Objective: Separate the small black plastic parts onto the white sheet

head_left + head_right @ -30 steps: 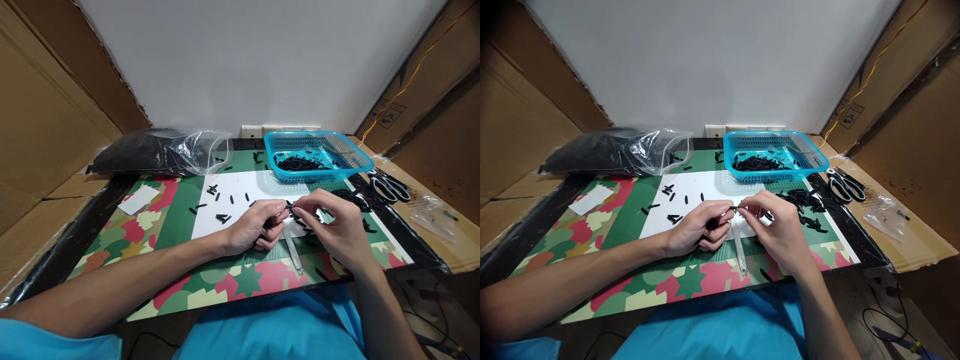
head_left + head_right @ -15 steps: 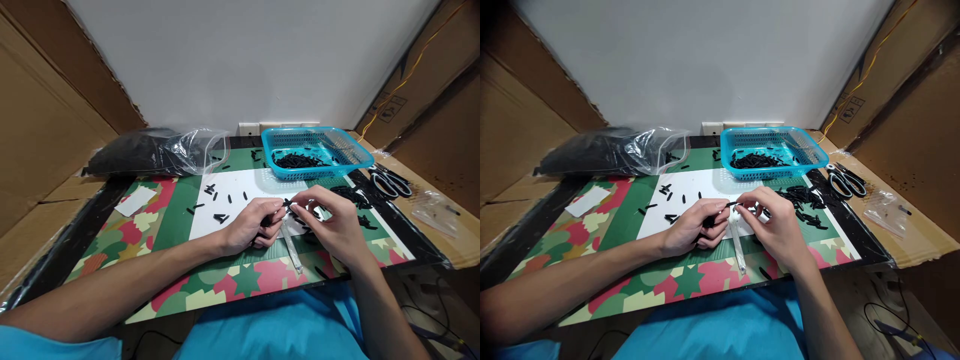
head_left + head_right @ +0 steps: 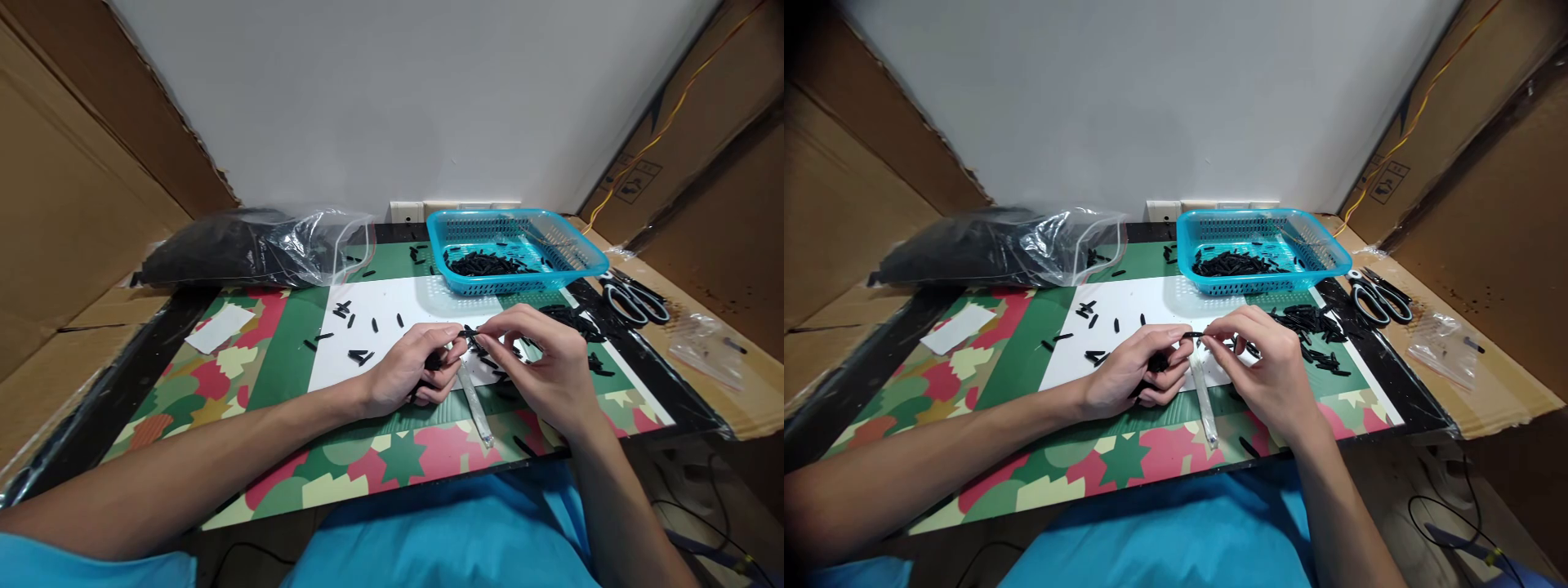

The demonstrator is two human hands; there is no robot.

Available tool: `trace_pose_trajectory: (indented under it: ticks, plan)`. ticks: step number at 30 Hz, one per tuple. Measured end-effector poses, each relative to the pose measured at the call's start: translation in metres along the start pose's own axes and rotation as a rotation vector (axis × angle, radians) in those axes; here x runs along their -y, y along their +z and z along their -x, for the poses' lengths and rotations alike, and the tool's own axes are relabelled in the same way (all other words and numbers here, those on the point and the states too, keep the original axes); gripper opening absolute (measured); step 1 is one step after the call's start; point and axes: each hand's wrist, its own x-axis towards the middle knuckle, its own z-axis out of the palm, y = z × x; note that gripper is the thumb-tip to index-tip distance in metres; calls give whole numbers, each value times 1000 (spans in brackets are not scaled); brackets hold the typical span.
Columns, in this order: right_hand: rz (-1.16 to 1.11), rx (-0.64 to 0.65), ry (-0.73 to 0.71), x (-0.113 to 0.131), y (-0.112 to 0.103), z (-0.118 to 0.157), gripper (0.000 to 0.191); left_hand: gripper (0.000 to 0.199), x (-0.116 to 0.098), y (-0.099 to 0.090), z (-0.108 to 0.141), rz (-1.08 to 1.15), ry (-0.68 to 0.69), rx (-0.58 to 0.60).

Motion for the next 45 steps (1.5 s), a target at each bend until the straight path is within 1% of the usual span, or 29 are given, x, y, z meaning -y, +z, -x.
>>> trace_pose_trajectory:
  ticks: [8, 17, 29, 37, 41, 45]
  plan:
    - [-2, -4, -3, 1, -1, 0, 10, 39, 0, -1, -1, 4, -3, -9]
    - [-29, -14, -8, 1, 0, 0, 11, 34, -3, 1, 1, 2, 2, -34]
    - [-13, -22, -31, 3, -1, 0, 13, 31, 1, -2, 1, -4, 27, -9]
    - [6, -19, -6, 1, -2, 1, 11, 32, 4, -3, 2, -12, 39, 23]
    - [-18, 4, -7, 3, -3, 0, 8, 29, 4, -3, 2, -2, 43, 34]
    - [-39, -6, 1, 5, -2, -1, 9, 27, 3, -3, 2, 4, 36, 33]
